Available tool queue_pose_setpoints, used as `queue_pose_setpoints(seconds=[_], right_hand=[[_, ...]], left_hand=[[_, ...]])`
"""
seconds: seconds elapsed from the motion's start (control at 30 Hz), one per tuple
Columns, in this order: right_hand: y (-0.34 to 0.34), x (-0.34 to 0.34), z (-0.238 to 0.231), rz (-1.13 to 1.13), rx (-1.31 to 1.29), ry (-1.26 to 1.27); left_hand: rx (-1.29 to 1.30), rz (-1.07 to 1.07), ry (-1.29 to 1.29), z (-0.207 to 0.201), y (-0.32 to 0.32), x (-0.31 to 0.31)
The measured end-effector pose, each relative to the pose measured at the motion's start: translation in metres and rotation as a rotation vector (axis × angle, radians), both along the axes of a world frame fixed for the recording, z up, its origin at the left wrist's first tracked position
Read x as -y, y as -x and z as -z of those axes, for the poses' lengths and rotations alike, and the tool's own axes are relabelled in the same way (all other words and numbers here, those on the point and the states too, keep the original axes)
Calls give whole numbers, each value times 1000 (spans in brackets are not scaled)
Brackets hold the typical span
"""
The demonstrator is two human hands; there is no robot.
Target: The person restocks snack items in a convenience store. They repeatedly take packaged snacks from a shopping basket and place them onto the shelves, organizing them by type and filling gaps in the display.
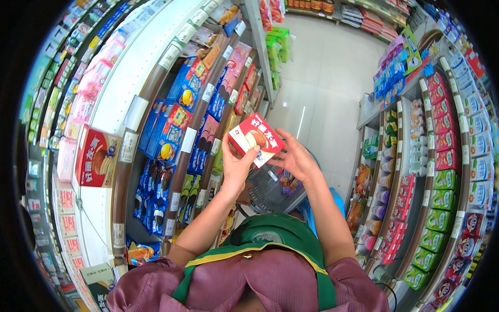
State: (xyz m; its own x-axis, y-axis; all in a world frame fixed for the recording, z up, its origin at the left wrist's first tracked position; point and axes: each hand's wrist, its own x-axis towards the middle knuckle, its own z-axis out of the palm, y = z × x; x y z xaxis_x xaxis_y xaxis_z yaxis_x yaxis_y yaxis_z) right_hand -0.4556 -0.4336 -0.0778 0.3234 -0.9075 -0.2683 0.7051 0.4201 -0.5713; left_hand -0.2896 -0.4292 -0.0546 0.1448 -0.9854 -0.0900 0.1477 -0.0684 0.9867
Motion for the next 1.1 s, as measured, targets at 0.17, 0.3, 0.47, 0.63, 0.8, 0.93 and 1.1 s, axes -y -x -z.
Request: queue_pose_setpoints(seconds=[0.17, 0.3, 0.47, 0.63, 0.8, 0.93, 1.1], right_hand=[[2, 25, -10, -152, -94, 2], [14, 45, -23, -220, -127, -49], [14, 48, -38, -285, -193, 13], [20, 58, -36, -348, -170, -28], [12, 61, -45, -384, -175, 22], [5, 71, -51, -442, -184, 181], [11, 87, -113, -619, -257, 397]], left_hand=[[-52, -14, -61, -37, 4, 4], [-95, 2, -113, -58, 2, 8], [-78, -64, -182, -65, 2, 8], [-60, -83, -173, -66, 4, 3], [32, -172, -144, -70, -7, 3], [37, -151, -182, -75, -31, 12], [109, 221, -102, -131, -51, 3]])
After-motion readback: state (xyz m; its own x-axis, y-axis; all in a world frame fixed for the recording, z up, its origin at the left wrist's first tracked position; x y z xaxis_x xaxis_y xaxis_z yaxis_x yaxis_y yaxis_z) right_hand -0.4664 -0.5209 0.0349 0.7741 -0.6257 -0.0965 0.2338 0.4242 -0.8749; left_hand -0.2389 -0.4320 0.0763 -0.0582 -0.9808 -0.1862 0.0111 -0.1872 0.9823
